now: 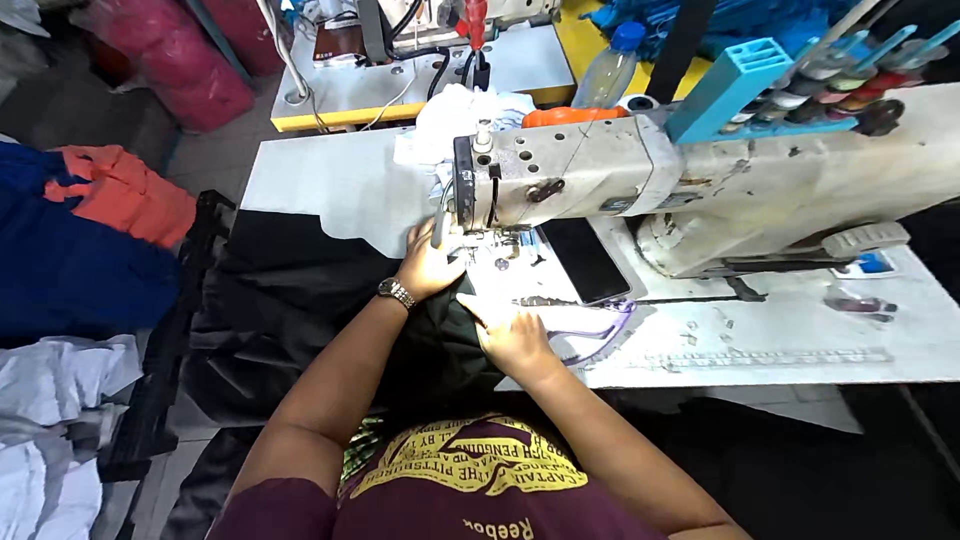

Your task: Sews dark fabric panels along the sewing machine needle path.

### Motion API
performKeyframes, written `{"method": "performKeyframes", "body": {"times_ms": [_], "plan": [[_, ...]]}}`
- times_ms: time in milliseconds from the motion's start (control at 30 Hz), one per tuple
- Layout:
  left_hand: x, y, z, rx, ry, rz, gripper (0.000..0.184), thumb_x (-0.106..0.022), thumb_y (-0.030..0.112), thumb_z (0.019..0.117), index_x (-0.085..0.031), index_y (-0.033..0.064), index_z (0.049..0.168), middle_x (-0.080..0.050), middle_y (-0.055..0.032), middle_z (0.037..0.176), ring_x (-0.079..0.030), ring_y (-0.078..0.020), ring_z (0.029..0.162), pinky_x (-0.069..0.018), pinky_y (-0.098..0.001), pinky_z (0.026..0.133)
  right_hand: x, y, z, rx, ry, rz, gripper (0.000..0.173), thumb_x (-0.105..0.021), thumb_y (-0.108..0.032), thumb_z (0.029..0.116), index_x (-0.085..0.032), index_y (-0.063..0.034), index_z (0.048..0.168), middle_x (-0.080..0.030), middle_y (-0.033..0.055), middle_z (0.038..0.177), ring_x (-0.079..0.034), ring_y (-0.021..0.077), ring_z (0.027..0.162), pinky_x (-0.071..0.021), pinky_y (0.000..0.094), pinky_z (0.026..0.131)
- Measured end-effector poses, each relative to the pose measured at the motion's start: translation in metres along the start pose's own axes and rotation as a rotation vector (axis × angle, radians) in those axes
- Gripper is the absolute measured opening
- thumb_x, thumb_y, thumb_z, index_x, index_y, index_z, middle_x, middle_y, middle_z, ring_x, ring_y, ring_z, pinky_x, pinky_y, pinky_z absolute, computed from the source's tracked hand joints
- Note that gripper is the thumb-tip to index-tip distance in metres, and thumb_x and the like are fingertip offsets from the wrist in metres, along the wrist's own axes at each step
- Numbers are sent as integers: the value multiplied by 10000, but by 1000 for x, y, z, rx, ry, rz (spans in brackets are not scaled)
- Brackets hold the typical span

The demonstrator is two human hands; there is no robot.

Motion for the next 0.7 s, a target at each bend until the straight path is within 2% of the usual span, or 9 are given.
{"method": "performKeyframes", "body": {"times_ms": [100,200,267,333,400,467,533,600,700], "plan": [[1,-2,-1,3,76,-94,216,-714,233,879,-749,62,1006,-700,-137,1217,-580,-302,1272,-338,-537,1160,0,1,0,-3,7,3,392,-602,-105,911,-766,-242,1239,-768,105,891,-728,316,673,-561,510,534],[7,1,-16,-122,57,-108,158,-658,207,949,-763,91,929,-728,-74,1087,-615,-255,1178,-379,-520,1123,0,1,0,-3,6,5,389,-586,-108,915,-773,-249,1226,-775,94,920,-730,313,686,-559,509,538],[9,4,-23,-218,34,-149,153,-652,200,971,-767,122,907,-744,-10,1000,-649,-178,1117,-393,-481,1134,-1,2,0,-5,8,4,392,-581,-115,914,-774,-262,1221,-773,93,913,-724,310,673,-551,505,527],[12,8,-29,-309,15,-203,105,-694,145,943,-783,124,892,-750,2,969,-668,-153,1074,-417,-471,1113,-2,2,0,-8,7,4,392,-586,-107,906,-778,-262,1210,-769,96,894,-720,313,660,-546,508,517],[12,11,-32,-401,36,-168,103,-708,136,923,-797,129,871,-752,-9,946,-677,-166,1030,-442,-476,1064,-2,2,0,-2,24,9,364,-592,-106,906,-787,-243,1181,-765,98,883,-719,309,654,-549,501,515],[13,14,-33,-442,51,-50,152,-672,179,957,-795,129,883,-742,-32,937,-683,-195,1013,-442,-495,1067,-2,2,0,-1,21,6,367,-587,-106,906,-786,-243,1182,-767,95,895,-722,306,663,-551,500,524],[16,15,-33,-416,62,116,197,-620,210,993,-797,142,944,-739,-51,934,-687,-229,990,-430,-522,1085,-2,2,0,-6,4,-5,385,-576,-112,916,-776,-262,1210,-769,92,905,-721,306,666,-550,501,527],[19,11,-30,-325,97,209,206,-596,196,993,-799,161,996,-719,-58,882,-679,-251,940,-442,-517,1060,-2,2,0,-8,9,-17,410,-570,-112,919,-769,-284,1233,-772,84,906,-719,301,660,-545,496,518],[24,-2,-23,-51,183,200,206,-589,166,974,-789,114,983,-728,-99,930,-684,-295,985,-504,-508,959,-4,2,0,-19,5,-19,414,-570,-107,920,-767,-290,1235,-777,76,932,-724,297,671,-551,493,525]]}}
Point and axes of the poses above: each hand's wrist, its own z-axis towards the middle knuckle, its own x-axis out of the back of the hand, y = z × x, the point moved 2 cm from there along z, towards the middle knuckle
